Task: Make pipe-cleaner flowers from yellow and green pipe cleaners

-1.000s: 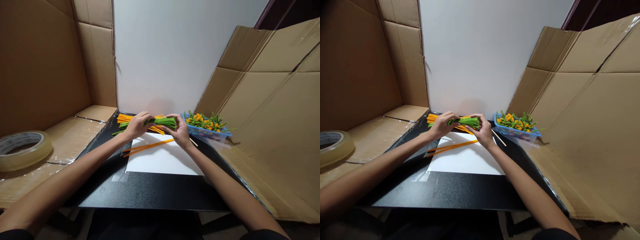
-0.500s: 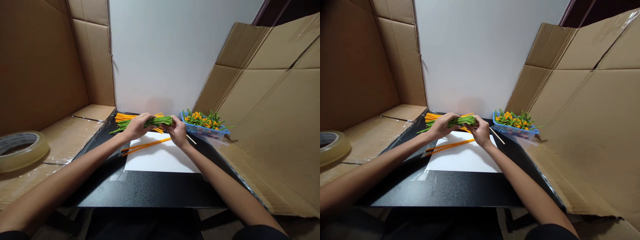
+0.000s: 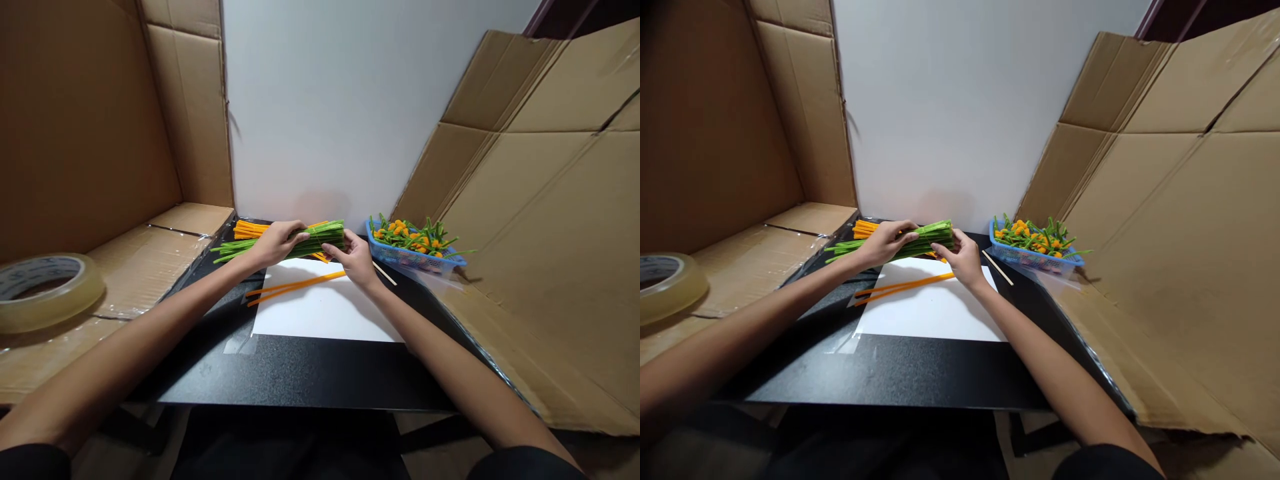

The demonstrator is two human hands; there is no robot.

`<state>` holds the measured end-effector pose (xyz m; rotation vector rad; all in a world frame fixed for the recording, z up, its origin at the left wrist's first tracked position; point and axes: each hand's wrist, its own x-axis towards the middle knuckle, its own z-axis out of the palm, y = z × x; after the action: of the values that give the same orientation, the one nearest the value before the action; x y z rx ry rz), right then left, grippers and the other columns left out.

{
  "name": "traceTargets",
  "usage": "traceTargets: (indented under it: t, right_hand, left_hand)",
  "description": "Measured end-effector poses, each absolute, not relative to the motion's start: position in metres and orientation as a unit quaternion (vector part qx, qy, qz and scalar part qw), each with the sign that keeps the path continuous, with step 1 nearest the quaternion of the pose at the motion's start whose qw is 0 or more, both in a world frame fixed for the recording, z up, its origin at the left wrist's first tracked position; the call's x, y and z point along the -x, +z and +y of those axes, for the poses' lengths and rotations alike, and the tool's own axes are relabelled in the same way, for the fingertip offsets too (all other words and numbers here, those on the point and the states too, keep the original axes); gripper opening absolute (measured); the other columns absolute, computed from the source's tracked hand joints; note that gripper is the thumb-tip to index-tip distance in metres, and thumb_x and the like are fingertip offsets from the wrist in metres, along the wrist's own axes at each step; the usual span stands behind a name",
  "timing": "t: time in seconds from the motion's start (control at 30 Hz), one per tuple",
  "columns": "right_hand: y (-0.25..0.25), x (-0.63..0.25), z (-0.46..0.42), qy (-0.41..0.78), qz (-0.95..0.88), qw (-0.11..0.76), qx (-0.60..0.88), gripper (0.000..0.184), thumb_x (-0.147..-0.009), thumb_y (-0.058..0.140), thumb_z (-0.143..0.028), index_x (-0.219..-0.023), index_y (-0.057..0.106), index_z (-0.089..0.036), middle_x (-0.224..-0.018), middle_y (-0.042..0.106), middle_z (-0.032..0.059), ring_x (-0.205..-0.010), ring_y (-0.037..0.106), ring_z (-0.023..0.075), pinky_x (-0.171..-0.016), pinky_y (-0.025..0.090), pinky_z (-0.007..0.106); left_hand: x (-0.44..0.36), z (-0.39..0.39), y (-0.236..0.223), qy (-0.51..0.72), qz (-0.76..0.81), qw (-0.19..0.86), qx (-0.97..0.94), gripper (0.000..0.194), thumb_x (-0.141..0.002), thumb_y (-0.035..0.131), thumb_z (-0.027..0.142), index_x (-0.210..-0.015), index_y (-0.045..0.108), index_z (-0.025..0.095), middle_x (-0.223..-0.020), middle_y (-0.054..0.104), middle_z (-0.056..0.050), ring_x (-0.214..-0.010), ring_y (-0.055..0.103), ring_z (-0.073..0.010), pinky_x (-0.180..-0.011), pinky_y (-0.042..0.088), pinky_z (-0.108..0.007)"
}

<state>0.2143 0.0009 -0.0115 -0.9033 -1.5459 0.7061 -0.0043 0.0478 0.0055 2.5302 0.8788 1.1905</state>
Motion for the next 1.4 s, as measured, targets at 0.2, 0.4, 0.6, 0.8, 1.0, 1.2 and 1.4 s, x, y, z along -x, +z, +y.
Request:
traceTargets:
  t: [0.2, 0.4, 0.6, 0.8, 1.0, 1.2, 1.4]
  right_hand:
    - [-0.013, -0.217, 0.004, 0.310, -0.676, 0.547, 0.385, 0.041, -0.070, 0.084, -0.050, -0.092, 0.070, -0.018, -0.080, 0.073, 0.0030, -0.061, 0.063, 0.0150, -0.058, 0.056, 0.030]
    - [-0.016, -0.219, 0.006, 0.320, -0.684, 0.521, 0.398, 0.041, -0.067, 0.087, -0.044, -0.090, 0.071, -0.015, -0.078, 0.073, 0.0038, -0.056, 0.063, 0.0138, -0.057, 0.057, 0.031]
    - [-0.019, -0.224, 0.011, 0.343, -0.679, 0.507, 0.406, 0.043, -0.065, 0.088, -0.044, -0.090, 0.072, -0.014, -0.066, 0.070, 0.0013, -0.053, 0.063, 0.0138, -0.055, 0.055, 0.030]
    - [-0.020, -0.224, 0.011, 0.371, -0.684, 0.469, 0.417, 0.047, -0.061, 0.090, -0.047, -0.087, 0.074, -0.011, -0.067, 0.071, 0.0039, -0.053, 0.064, 0.0142, -0.054, 0.056, 0.030]
    - [-0.023, -0.224, 0.012, 0.378, -0.679, 0.473, 0.415, 0.053, -0.061, 0.091, -0.045, -0.099, 0.068, -0.016, -0.086, 0.074, 0.0062, -0.056, 0.066, 0.0145, -0.056, 0.058, 0.031]
    - [-0.023, -0.220, 0.007, 0.350, -0.690, 0.481, 0.411, 0.059, -0.066, 0.087, -0.048, -0.112, 0.061, -0.021, -0.097, 0.074, 0.0082, -0.064, 0.067, 0.0184, -0.058, 0.059, 0.035]
    - [-0.028, -0.219, 0.007, 0.328, -0.705, 0.465, 0.424, 0.048, -0.074, 0.079, -0.054, -0.099, 0.065, -0.016, -0.078, 0.071, 0.0053, -0.056, 0.066, 0.0170, -0.056, 0.056, 0.033]
  left_hand:
    - [0.006, 0.051, 0.006, 0.427, 0.318, 0.095, -0.841, 0.032, -0.098, 0.050, 0.039, -0.098, 0.071, 0.015, -0.083, 0.073, -0.004, -0.071, 0.061, -0.0153, -0.066, 0.040, -0.025]
    - [0.007, 0.051, 0.006, 0.444, 0.359, 0.031, -0.820, 0.026, -0.098, 0.053, 0.033, -0.098, 0.072, 0.015, -0.087, 0.075, -0.007, -0.074, 0.063, -0.0173, -0.066, 0.038, -0.026]
    - [0.006, 0.049, 0.004, 0.419, 0.351, 0.000, -0.838, 0.026, -0.100, 0.051, 0.032, -0.102, 0.073, 0.017, -0.095, 0.077, -0.007, -0.083, 0.068, -0.0201, -0.070, 0.041, -0.027]
    - [0.009, 0.048, 0.006, 0.427, 0.365, -0.030, -0.827, 0.025, -0.100, 0.051, 0.030, -0.100, 0.072, 0.017, -0.095, 0.077, -0.007, -0.084, 0.069, -0.0205, -0.070, 0.042, -0.027]
    - [0.008, 0.047, 0.003, 0.360, 0.350, -0.078, -0.861, 0.028, -0.104, 0.044, 0.032, -0.107, 0.068, 0.018, -0.102, 0.075, -0.008, -0.088, 0.069, -0.0215, -0.073, 0.044, -0.030]
    - [0.007, 0.047, 0.001, 0.317, 0.372, -0.085, -0.868, 0.027, -0.105, 0.041, 0.031, -0.110, 0.063, 0.017, -0.101, 0.074, -0.009, -0.086, 0.068, -0.0221, -0.070, 0.041, -0.031]
    - [0.007, 0.049, -0.004, 0.281, 0.382, -0.077, -0.877, 0.028, -0.106, 0.038, 0.033, -0.115, 0.059, 0.016, -0.101, 0.073, -0.010, -0.085, 0.067, -0.0233, -0.069, 0.039, -0.032]
